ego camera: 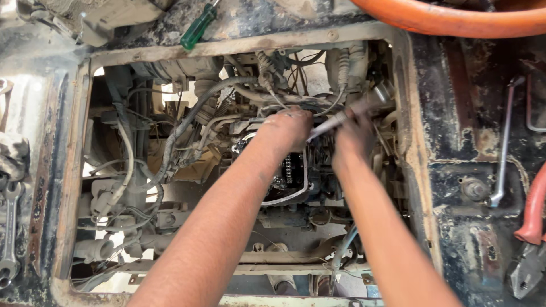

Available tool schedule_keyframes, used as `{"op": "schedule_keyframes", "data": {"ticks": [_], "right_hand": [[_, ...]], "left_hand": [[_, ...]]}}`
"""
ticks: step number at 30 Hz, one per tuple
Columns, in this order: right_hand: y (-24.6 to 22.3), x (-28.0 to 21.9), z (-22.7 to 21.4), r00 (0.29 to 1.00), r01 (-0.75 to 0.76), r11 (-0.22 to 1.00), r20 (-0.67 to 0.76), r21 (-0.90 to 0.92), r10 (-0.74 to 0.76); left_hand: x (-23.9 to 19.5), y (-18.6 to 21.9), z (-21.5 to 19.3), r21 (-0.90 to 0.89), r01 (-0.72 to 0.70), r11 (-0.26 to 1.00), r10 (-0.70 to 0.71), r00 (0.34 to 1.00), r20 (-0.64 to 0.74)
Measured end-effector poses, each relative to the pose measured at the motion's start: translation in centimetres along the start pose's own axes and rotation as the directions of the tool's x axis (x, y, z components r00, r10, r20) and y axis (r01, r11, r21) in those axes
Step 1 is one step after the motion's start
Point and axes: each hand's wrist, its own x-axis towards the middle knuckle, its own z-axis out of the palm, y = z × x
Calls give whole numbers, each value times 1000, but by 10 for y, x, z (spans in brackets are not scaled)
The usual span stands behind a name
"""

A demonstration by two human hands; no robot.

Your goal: The person uses a wrench to tighten bolts on the exposed cylinder head of a vehicle engine. They systematically move from one bolt to the next, applying torque to secure the components within the engine bay.

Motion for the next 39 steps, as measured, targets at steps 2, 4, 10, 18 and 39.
{"op": "schedule_keyframes", "data": {"ticks": [2,4,10,18,39], "right_hand": [[2,28,14,992,89,987,100,-133,-76],[4,49,17,990,126,946,100,-299,-100],[14,65,-19,958,53,993,274,108,-81],[1,-33,-38,998,40,967,44,252,-53],[24,50,-4,974,220,970,-38,-102,-225]], "left_hand": [[-3,3,2,-10,5,1000,-5,999,51],[-5,6,15,-30,21,999,-23,996,-85],[14,3,41,-89,-57,994,24,939,-343],[14,-18,35,46,-180,983,185,940,-288],[24,32,72,-357,157,921,-331,798,-504]]}}
